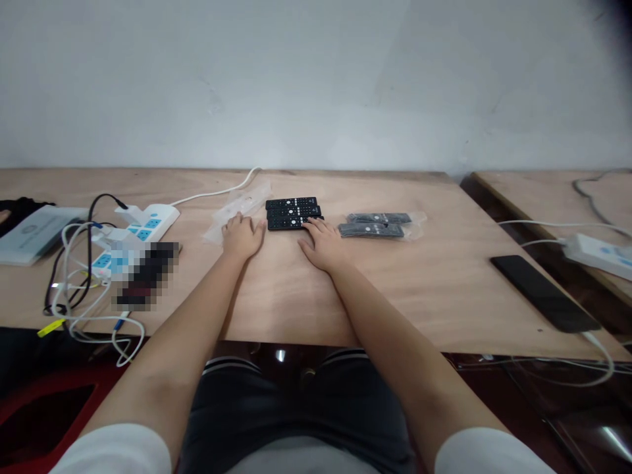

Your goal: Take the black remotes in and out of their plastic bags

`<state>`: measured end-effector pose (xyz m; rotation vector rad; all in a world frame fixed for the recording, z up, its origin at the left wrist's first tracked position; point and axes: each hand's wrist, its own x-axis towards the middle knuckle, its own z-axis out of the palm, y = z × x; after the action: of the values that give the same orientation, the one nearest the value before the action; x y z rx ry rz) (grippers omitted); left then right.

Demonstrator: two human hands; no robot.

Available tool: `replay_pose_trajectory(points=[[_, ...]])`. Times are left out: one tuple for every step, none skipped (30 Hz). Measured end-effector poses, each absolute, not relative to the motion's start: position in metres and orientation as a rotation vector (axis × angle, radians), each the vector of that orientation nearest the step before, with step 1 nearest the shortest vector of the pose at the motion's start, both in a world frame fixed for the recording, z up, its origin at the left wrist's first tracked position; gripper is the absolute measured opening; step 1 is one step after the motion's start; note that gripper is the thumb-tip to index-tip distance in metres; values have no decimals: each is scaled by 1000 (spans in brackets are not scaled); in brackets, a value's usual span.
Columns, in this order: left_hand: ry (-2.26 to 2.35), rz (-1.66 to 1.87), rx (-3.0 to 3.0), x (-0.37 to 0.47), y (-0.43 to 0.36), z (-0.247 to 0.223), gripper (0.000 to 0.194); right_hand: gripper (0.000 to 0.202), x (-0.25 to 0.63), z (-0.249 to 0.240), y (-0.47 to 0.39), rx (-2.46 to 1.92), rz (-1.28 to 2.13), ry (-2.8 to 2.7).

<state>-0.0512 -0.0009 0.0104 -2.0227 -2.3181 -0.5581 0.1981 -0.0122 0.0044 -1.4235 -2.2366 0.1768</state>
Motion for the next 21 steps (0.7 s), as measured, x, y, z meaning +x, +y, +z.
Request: replay_pose_trajectory(points=[[-2323,-557,-2020,-52,-1,11,63,49,198,4,-12,-1421,177,-2235],[-2323,-557,-2023,-53,-2,12,63,49,198,3,-12,-1419,175,-2233],[-2315,-562,-2031,-55,-3,12,62,48,199,3,-11,-1416,173,-2231],[-2296,-576,-2040,-55,-3,13,61,48,199,2,-11,-1412,170,-2229],[-2268,-600,-2045,-56,-5,14,60,48,199,1,-10,-1406,164,-2228],[-2232,-635,-2044,-57,-6,15,58,48,199,1,-10,-1400,159,-2227],[-2191,-675,-2040,-57,-8,16,56,48,199,0,-10,-1395,155,-2226],[-2147,-718,-2035,-57,-11,18,55,48,199,0,-10,-1392,153,-2225],[-2103,-760,-2032,-57,-14,19,53,48,199,-1,-9,-1390,153,-2224],[-2062,-800,-2032,-58,-18,21,51,48,199,-1,-9,-1389,154,-2223],[-2024,-833,-2035,-58,-22,22,48,48,199,-1,-9,-1390,157,-2222],[-1992,-859,-2038,-59,-26,23,45,48,199,-2,-9,-1392,160,-2221],[-1965,-874,-2042,-60,-31,24,41,47,199,-2,-8,-1393,161,-2219],[-1946,-877,-2046,-61,-36,24,37,47,199,-3,-8,-1395,163,-2215],[-1935,-864,-2053,-63,-40,24,32,47,199,-3,-7,-1398,166,-2210],[-1935,-839,-2064,-65,-43,23,26,47,199,-4,-7,-1399,170,-2205],[-1944,-809,-2078,-68,-47,23,20,47,199,-4,-7,-1398,174,-2199],[-1959,-777,-2092,-70,-49,22,14,46,199,-4,-6,-1398,176,-2193],[-1977,-750,-2103,-72,-51,21,11,46,199,-4,-6,-1397,178,-2187],[-1994,-731,-2107,-73,-52,21,12,45,199,-5,-6,-1396,177,-2184],[-2005,-723,-2105,-73,-52,20,17,45,199,-5,-6,-1394,175,-2180]])
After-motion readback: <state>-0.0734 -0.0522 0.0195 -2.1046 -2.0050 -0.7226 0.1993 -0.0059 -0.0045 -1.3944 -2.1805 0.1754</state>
